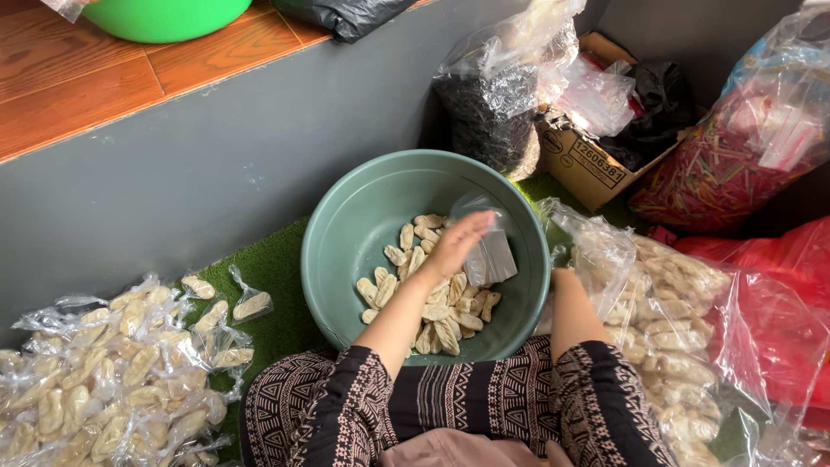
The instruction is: The person sits on the floor and packs small, light-colored food items from a green basin into small clear plastic bags. They repeatedly pick up items, place them into bags, and set the filled bags aside.
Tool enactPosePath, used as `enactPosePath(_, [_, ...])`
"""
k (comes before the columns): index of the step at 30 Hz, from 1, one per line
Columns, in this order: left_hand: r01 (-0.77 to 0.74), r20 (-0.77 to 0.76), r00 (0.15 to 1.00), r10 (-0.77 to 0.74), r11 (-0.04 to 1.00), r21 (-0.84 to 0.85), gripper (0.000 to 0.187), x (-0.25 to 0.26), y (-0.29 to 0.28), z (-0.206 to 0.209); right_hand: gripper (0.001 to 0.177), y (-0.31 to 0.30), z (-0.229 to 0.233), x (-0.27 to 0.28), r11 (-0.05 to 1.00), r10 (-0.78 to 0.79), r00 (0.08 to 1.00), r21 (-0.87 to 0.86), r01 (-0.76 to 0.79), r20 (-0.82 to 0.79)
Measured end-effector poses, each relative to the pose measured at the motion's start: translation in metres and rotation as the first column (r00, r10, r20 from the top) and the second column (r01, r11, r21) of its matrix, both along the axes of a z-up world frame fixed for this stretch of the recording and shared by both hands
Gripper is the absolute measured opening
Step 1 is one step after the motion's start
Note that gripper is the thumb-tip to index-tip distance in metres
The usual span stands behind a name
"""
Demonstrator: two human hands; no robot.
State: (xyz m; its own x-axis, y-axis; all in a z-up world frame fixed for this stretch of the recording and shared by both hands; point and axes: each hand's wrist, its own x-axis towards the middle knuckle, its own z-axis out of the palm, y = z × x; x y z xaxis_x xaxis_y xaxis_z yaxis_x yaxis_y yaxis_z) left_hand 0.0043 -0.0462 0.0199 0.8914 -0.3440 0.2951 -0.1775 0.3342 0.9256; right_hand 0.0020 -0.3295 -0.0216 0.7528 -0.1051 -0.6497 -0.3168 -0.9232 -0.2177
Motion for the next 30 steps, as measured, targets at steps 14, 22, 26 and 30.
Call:
enactPosePath(14, [-0.122,-0.188,0.963,0.191,0.938,0.326,0.037,-0.066,0.063,0.043,0.029,-0.027,0.05,0.004,0.955,-0.151,0.817,-0.131,0.266,0.557])
enactPosePath(22, [-0.079,-0.117,0.985,0.128,0.931,0.357,0.033,-0.112,0.092,0.069,0.02,0.012,0.163,-0.069,0.95,-0.162,0.299,0.067,0.304,0.94])
enactPosePath(26, [-0.139,-0.101,0.978,0.183,0.931,0.337,0.036,-0.12,0.094,0.08,0.019,0.033,0.204,-0.082,0.946,-0.311,0.311,0.261,0.193,0.898])
enactPosePath(30, [-0.302,0.148,0.952,0.268,0.906,0.298,0.049,-0.125,0.084,0.09,0.021,0.062,0.215,-0.086,0.959,-0.174,0.604,0.273,-0.074,0.778])
